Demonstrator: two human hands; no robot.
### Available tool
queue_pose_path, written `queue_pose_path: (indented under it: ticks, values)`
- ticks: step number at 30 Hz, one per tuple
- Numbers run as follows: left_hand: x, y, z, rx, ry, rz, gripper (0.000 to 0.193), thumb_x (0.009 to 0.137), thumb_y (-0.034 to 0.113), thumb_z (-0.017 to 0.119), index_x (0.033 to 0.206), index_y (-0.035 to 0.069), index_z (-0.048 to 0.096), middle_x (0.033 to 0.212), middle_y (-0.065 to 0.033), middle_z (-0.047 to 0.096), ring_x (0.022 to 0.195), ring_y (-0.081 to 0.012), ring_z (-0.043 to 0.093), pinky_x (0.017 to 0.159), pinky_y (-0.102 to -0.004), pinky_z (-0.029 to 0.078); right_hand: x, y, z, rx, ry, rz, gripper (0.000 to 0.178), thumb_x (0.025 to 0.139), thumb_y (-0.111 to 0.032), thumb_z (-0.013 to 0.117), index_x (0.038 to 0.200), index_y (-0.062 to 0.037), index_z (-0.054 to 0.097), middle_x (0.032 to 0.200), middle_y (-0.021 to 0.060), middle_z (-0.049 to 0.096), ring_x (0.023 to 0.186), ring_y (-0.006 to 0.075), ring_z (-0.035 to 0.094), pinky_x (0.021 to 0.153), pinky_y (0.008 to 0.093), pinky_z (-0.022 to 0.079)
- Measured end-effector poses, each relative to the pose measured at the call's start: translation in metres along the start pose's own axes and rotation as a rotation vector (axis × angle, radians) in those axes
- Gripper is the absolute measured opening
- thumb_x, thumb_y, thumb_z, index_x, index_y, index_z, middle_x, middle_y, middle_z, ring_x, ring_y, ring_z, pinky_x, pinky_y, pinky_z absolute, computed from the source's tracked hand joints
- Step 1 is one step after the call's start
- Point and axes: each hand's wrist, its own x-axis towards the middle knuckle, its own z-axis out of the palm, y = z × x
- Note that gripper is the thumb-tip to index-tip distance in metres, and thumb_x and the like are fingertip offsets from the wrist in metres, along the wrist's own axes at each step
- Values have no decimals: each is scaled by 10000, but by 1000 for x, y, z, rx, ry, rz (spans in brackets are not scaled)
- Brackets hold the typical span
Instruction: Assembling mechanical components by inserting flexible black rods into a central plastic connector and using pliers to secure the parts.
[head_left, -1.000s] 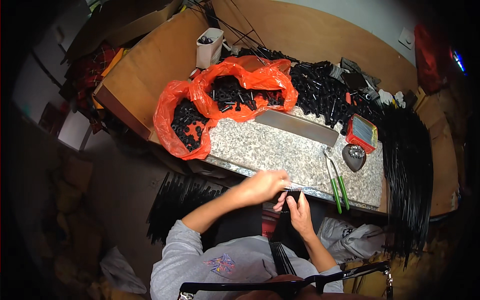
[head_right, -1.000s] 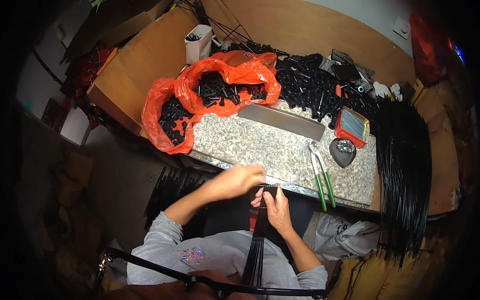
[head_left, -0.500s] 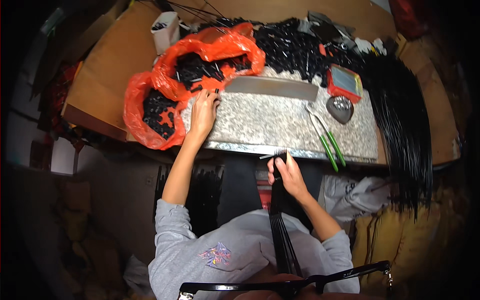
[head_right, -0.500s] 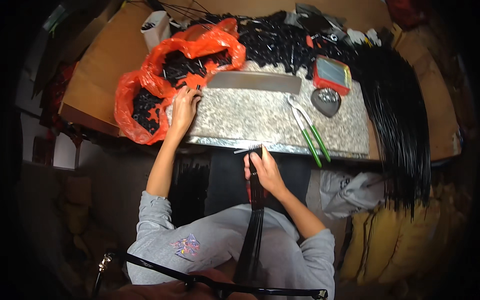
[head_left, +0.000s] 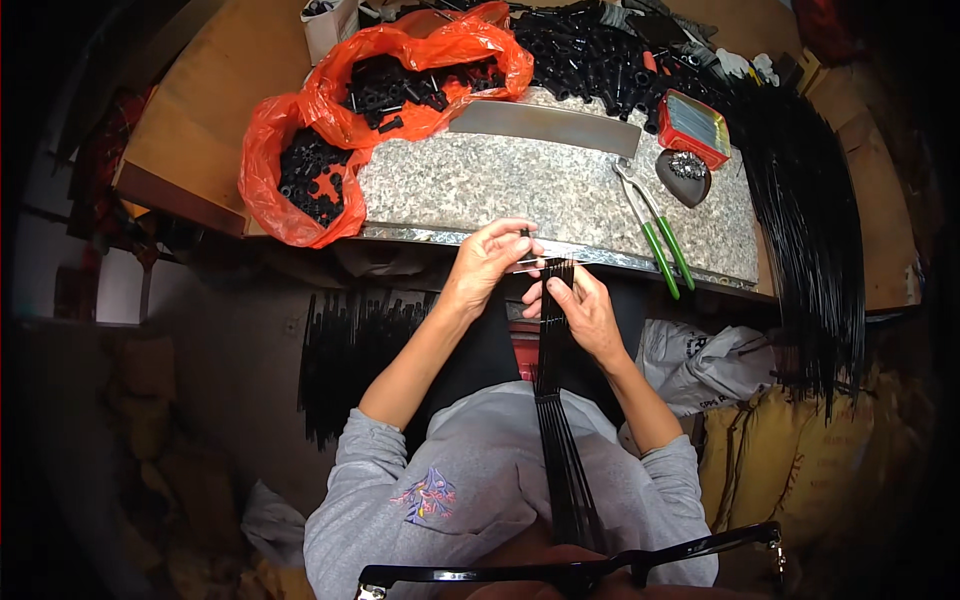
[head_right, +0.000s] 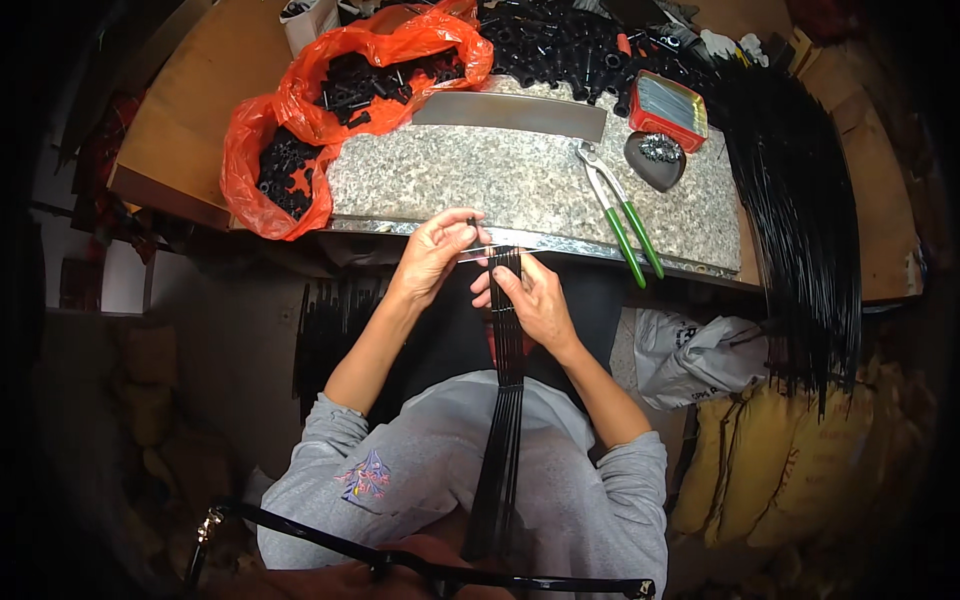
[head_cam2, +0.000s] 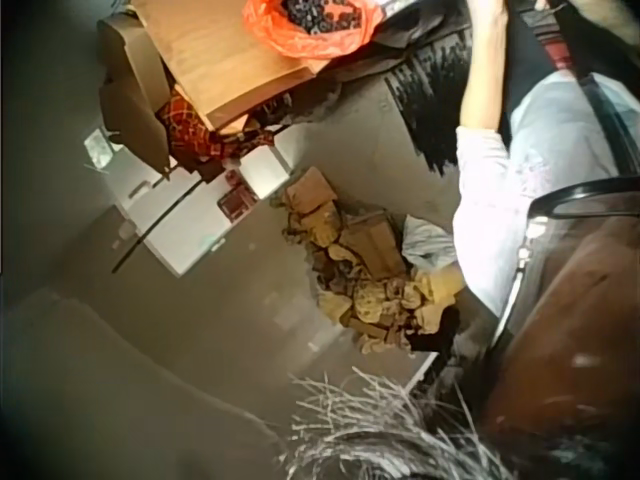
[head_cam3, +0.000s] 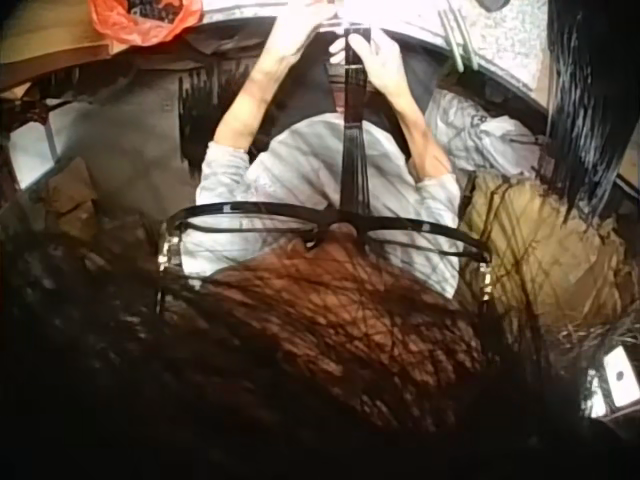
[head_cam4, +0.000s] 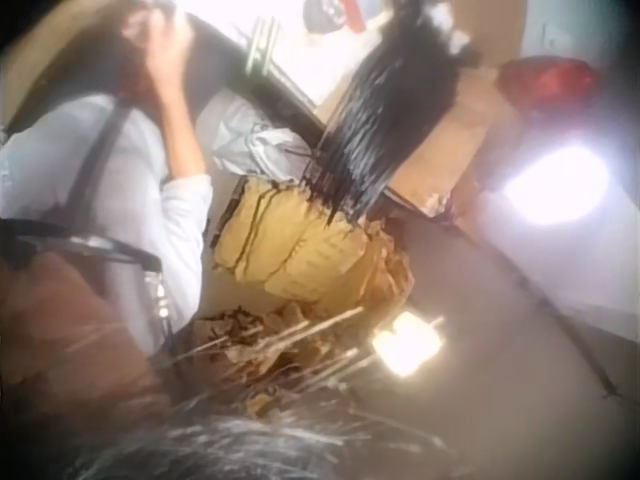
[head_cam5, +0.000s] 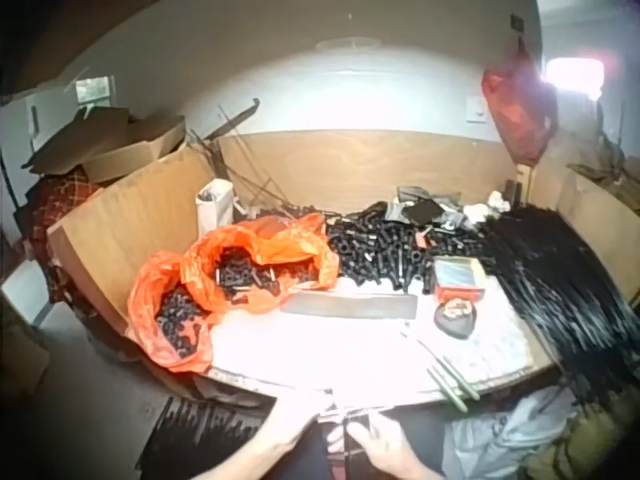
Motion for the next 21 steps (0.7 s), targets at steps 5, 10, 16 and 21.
queue_pose_path:
  ticks: [5, 10, 16, 21]
  values:
    - [-2, -3, 7, 51, 8, 53, 314, 831, 146, 612, 1085, -15, 523, 852, -102, 636, 744, -118, 593, 654, -242, 479, -6, -6, -1, -74, 43, -7, 267, 926, -192, 445, 1050, 34, 512, 771, 110, 621, 682, 158, 628, 612, 259, 507]
    - [1, -3, 8, 50, 8, 92, 304, 826, 146, 618, 1073, -13, 538, 870, -116, 649, 739, -115, 596, 626, -235, 482, -6, -2, 1, -55, 26, -1, 262, 925, -179, 445, 1057, 37, 509, 779, 125, 626, 692, 174, 636, 617, 270, 517]
    - [-1, 4, 13, 102, 12, 53, 362, 839, 185, 603, 1112, -32, 504, 891, -129, 635, 798, -143, 603, 699, -252, 483, -3, -1, -1, -54, 31, -5, 264, 926, -167, 442, 1070, 46, 501, 767, 137, 630, 691, 186, 639, 622, 280, 522]
    - [-1, 5, 14, 56, -33, 74, 332, 857, 182, 577, 1115, -15, 511, 915, -109, 609, 854, -162, 590, 767, -276, 476, -2, 1, -3, -57, 45, 8, 269, 925, -179, 446, 1062, 46, 498, 764, 140, 632, 689, 186, 639, 619, 280, 523]
